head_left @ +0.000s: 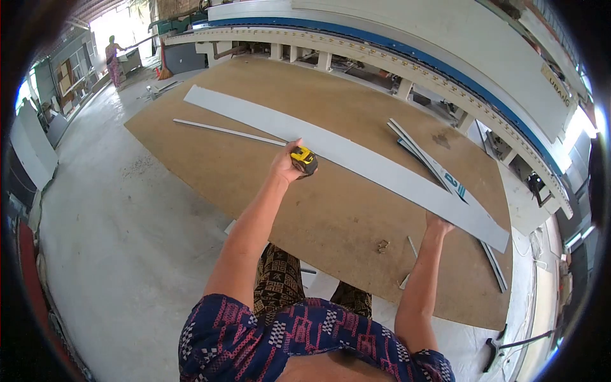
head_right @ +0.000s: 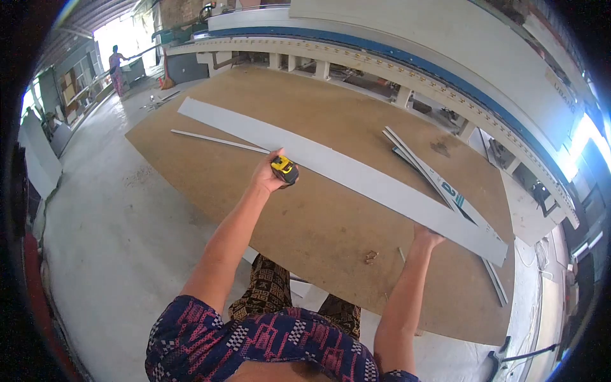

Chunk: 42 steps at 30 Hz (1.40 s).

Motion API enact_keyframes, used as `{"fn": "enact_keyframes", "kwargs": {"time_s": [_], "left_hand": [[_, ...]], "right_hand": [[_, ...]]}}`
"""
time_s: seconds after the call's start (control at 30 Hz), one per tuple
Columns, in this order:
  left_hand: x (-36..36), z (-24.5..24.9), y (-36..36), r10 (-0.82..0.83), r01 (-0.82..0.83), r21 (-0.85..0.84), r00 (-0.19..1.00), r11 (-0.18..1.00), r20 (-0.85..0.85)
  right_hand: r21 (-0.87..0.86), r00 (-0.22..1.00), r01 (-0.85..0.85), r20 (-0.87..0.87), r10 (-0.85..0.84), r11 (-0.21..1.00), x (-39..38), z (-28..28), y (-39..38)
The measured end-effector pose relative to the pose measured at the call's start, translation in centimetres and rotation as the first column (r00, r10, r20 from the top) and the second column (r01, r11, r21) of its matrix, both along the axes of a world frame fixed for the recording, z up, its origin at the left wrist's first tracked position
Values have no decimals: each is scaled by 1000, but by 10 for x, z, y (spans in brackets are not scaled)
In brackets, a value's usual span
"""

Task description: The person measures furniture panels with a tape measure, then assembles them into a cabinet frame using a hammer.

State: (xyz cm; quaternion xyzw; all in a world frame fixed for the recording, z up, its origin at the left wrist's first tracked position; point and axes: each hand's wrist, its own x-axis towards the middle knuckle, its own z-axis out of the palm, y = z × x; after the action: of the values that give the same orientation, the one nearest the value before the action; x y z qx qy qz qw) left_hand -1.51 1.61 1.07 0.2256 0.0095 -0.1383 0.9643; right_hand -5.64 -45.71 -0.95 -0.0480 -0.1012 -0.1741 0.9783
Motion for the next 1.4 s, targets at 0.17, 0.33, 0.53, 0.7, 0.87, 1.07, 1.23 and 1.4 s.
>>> {"fn": "enact_keyframes", "kwargs": {"time_s": [0.17, 0.33, 0.53, 0.7, 0.87, 1.07, 1.23, 1.4], "left_hand": [[-9, 10, -5, 33, -36, 86, 999, 996, 43], [-1, -3, -5, -66, 65, 39, 998, 997, 10], [-6, -16, 0, 15, -15, 15, 999, 1000, 40], [-27, -29, 2, 116, -79, 232, 982, 970, -151], [-42, -46, -1, 162, -28, 353, 921, 935, -355], [-42, -56, -5, 182, 39, 389, 839, 920, -513], [-42, -55, -5, 199, 74, 440, 816, 895, -543], [-56, -42, -10, 199, 74, 466, 837, 882, -509]], "right_hand": [[-123, 810, 289, -498, -311, 949, -14, 42, 43], [-94, 697, 323, -650, -304, 942, 7, 44, 31], [-67, 688, 354, -657, -308, 933, 7, 47, 35], [-150, 669, 488, -568, -478, 860, -22, 62, 54], [-316, 545, 468, -633, -551, 826, -15, -5, 23], [-339, 345, 428, -795, -498, 838, -10, -38, 12], [-370, 239, 392, -843, -482, 842, -9, -61, 8], [-402, 222, 328, -847, -483, 855, -8, -58, 10]]}}
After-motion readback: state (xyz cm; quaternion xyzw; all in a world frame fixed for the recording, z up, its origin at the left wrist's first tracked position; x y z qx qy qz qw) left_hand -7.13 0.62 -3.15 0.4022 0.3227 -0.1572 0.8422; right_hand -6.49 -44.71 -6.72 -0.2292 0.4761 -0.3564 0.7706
